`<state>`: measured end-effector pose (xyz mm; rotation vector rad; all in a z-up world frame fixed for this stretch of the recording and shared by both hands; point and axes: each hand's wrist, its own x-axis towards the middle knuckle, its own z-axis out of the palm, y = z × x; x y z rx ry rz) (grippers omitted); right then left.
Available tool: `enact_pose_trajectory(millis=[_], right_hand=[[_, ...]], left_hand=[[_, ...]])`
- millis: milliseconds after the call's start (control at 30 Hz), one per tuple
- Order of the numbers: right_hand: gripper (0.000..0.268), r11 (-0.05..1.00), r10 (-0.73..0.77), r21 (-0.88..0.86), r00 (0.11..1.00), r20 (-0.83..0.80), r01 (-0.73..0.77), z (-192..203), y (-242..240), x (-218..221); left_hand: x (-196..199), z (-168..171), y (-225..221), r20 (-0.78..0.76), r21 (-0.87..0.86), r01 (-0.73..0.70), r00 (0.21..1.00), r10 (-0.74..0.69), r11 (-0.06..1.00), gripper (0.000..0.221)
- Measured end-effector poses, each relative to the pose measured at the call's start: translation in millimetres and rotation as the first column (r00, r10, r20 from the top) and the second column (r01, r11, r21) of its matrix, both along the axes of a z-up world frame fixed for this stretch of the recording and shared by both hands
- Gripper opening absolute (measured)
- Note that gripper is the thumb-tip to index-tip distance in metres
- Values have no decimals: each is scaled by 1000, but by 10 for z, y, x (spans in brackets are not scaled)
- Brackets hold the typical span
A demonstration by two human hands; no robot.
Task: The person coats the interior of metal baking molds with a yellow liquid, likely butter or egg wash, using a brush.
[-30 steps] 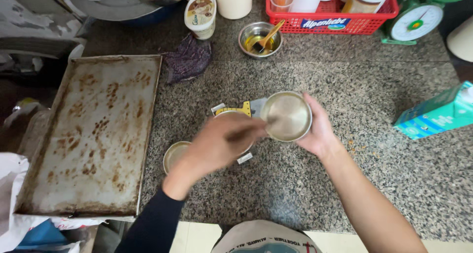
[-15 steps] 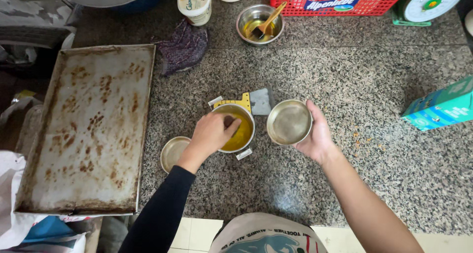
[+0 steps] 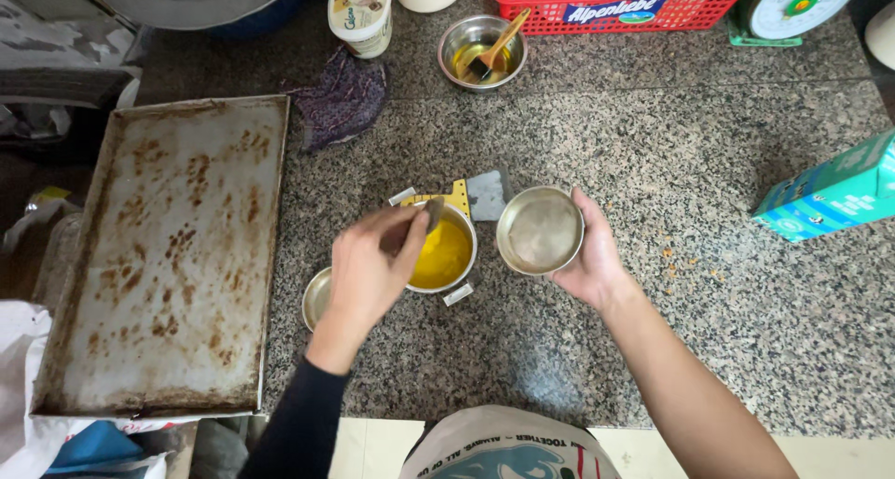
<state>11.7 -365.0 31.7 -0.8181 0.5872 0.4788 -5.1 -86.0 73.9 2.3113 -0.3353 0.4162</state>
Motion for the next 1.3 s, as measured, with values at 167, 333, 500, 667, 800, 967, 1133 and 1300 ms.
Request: enact_pose_trajectory(millis=[167, 333, 500, 667, 800, 967, 1133, 1300], right_hand=[[66, 999, -9, -46, 1000, -9, 9, 118, 76, 30], [67, 997, 64, -37, 998, 26, -63, 265, 85, 17], [66, 990, 136, 5, 983, 123, -138, 425, 175, -64], [66, 987, 163, -12, 970, 179, -163, 440, 162, -107], [65, 983, 174, 15, 963, 204, -181, 427, 105, -168], [63, 989, 130, 24, 941, 313, -144, 434, 137, -184], [64, 990, 130, 11, 950, 282, -139, 508, 173, -249], [64, 990, 136, -24, 937, 322, -135, 492, 173, -276]], left_hand=[[-202, -380, 84, -227, 147, 88, 973, -53, 985, 21], [-361, -27, 55, -67, -58, 113, 991, -117, 992, 20], [-424, 540, -126, 139, 19, 419, 898, -417, 908, 26], [-464, 624, -248, 23, 382, 537, 808, -589, 752, 28], [-421, 728, -183, 92, 282, 588, 770, -631, 758, 36], [-320, 754, -288, -4, 379, 589, 772, -635, 714, 21], [-275, 801, -293, 66, 450, 541, 774, -630, 711, 32], [-324, 905, -304, 68, 418, 596, 732, -678, 686, 27]])
